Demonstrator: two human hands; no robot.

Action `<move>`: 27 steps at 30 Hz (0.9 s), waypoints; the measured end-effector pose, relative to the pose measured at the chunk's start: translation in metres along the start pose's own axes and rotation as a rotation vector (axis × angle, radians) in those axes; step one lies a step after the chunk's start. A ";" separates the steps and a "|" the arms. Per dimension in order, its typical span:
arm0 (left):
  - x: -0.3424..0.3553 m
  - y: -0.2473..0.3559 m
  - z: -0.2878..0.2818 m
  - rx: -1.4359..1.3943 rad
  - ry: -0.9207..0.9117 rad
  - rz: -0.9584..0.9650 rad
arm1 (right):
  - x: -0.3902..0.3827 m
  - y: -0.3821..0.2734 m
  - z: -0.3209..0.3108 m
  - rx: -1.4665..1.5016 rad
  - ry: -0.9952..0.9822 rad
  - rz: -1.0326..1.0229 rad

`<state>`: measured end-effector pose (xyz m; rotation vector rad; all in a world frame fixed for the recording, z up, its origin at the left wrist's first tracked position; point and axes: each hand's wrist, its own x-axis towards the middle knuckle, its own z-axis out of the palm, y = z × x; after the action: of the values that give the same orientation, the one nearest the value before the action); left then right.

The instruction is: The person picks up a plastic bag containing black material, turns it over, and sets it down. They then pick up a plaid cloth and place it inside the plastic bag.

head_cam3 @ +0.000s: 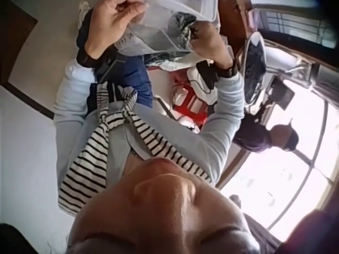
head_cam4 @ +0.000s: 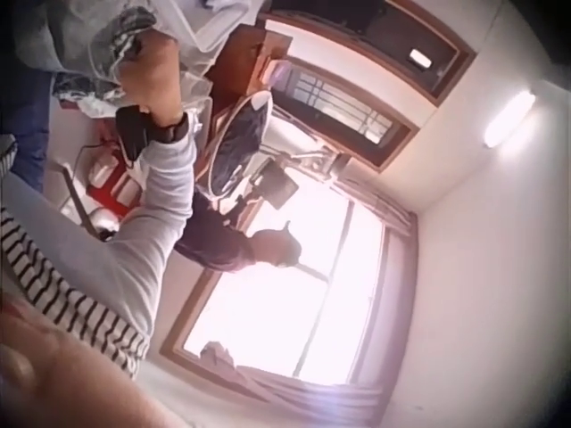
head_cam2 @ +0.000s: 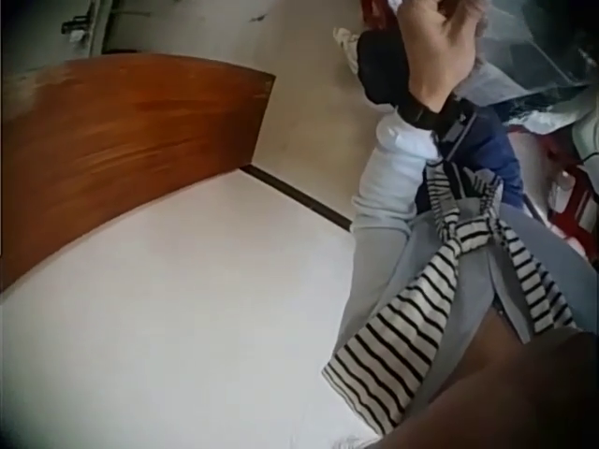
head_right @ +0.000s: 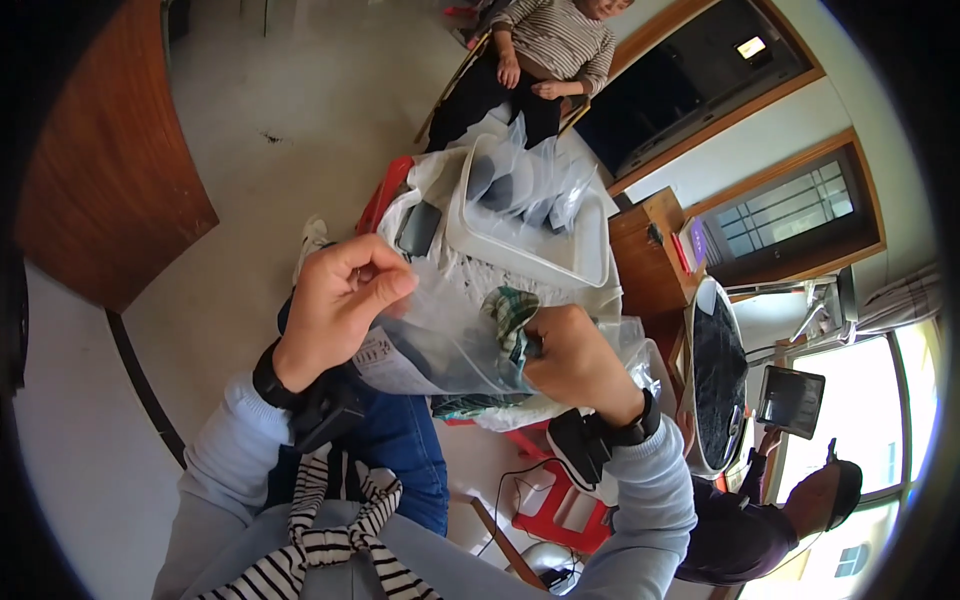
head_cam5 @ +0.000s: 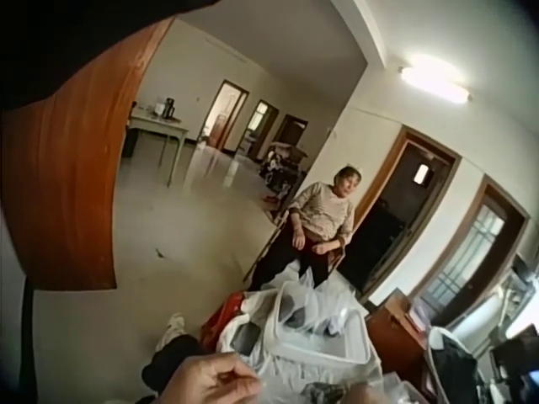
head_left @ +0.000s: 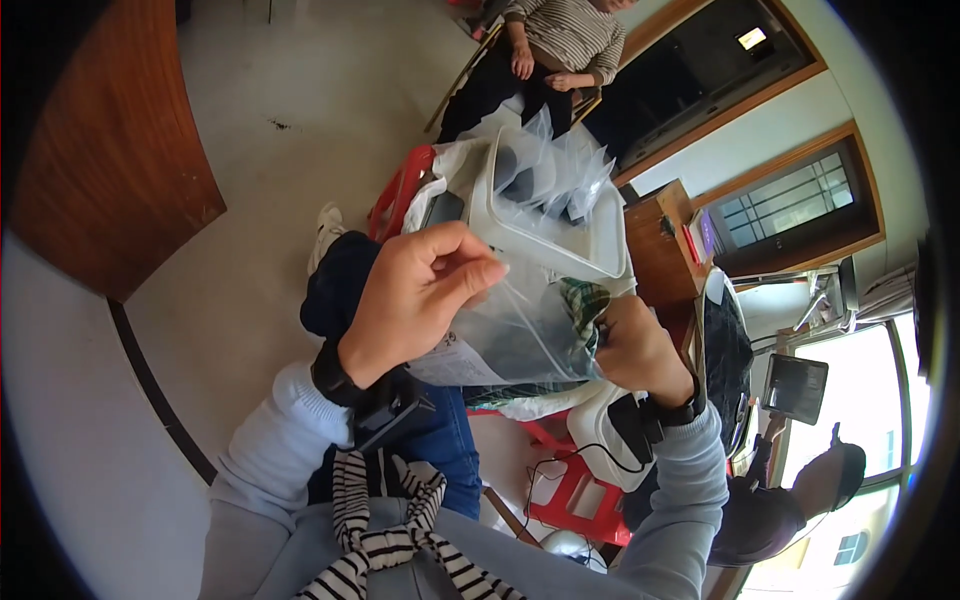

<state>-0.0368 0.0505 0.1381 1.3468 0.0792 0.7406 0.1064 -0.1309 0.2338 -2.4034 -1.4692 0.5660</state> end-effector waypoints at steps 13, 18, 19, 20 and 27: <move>-0.001 -0.008 0.007 -0.029 0.042 -0.088 | 0.038 0.010 0.014 0.012 -0.070 -0.095; 0.000 -0.009 0.002 -0.005 0.100 -0.089 | 0.028 0.030 0.004 -0.016 -0.159 -0.052; 0.000 -0.008 0.002 -0.018 0.095 -0.098 | 0.025 0.030 0.002 0.006 -0.206 -0.043; 0.000 -0.008 0.003 -0.031 0.088 -0.107 | 0.024 0.030 0.002 0.008 -0.205 -0.035; 0.004 -0.012 0.019 -0.014 0.006 -0.111 | 0.051 0.005 0.015 0.248 -0.055 -0.162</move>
<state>-0.0198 0.0358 0.1340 1.3165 0.1515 0.6506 0.1243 -0.0871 0.2086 -2.0750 -1.5008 0.7341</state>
